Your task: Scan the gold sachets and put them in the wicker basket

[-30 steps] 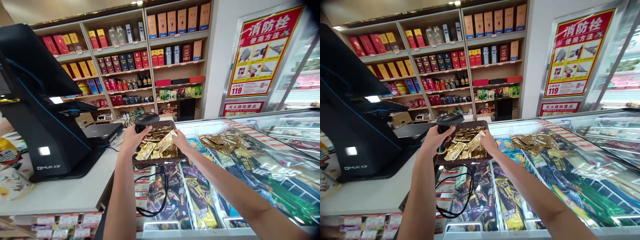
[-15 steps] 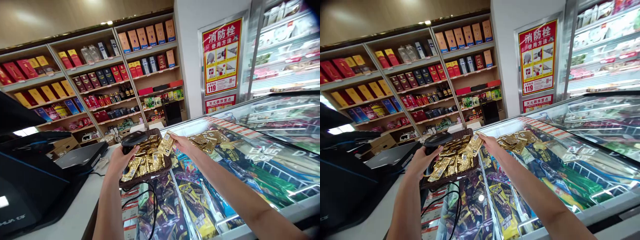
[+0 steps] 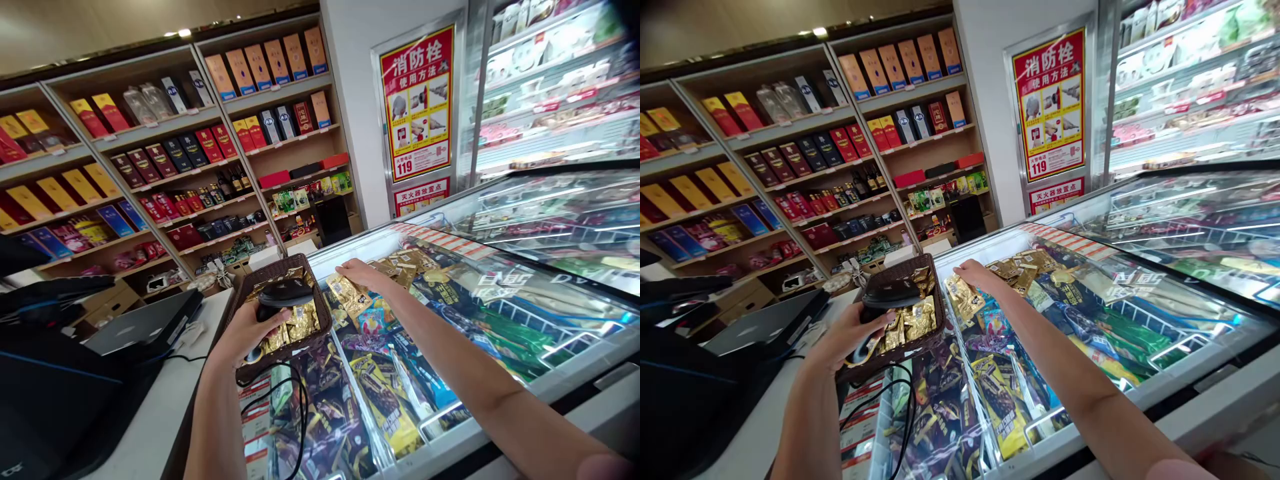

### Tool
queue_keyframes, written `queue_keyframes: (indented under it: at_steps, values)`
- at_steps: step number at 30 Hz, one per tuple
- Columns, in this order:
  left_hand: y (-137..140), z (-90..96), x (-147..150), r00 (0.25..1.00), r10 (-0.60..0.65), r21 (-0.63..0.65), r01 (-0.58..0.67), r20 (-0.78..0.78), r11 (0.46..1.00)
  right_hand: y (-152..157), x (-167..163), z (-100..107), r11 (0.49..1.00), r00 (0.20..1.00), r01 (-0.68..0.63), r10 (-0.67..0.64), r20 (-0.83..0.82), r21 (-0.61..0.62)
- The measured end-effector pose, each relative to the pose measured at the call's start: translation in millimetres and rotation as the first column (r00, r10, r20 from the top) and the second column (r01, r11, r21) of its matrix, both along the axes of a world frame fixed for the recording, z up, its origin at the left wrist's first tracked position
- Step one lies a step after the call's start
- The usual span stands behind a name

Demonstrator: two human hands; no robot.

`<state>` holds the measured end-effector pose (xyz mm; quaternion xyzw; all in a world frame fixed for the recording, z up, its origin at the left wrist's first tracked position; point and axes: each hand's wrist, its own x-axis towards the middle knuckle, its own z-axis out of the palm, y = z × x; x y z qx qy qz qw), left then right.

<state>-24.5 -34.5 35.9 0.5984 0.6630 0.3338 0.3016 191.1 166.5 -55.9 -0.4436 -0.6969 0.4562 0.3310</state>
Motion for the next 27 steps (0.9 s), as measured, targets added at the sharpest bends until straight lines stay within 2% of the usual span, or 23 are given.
queue_keyframes:
  at_steps: [4,11,21,23,27]
  values:
    - [4,-4.2,10,0.998,-0.054,-0.049,0.053,-0.023,0.997,-3,4,7,0.993,0.993,-0.102,0.098,-0.066,-0.054]
    - [10,-8.1,16,0.992,-0.114,-0.068,0.110,-0.061,0.992,-10,6,17,0.996,0.998,-0.050,0.046,-0.051,-0.078]
    - [13,-11.9,12,0.996,-0.076,-0.065,0.072,-0.053,0.995,-1,3,9,1.000,1.000,-0.011,0.010,-0.016,-0.028]
    - [12,-11.6,12,0.996,-0.060,-0.061,0.056,-0.067,0.997,2,0,4,0.999,0.999,0.031,-0.031,0.029,0.007]
    - [11,-10.3,9,0.997,-0.013,-0.050,0.009,-0.075,0.999,7,-9,-11,0.993,0.969,0.039,-0.066,0.239,0.115]
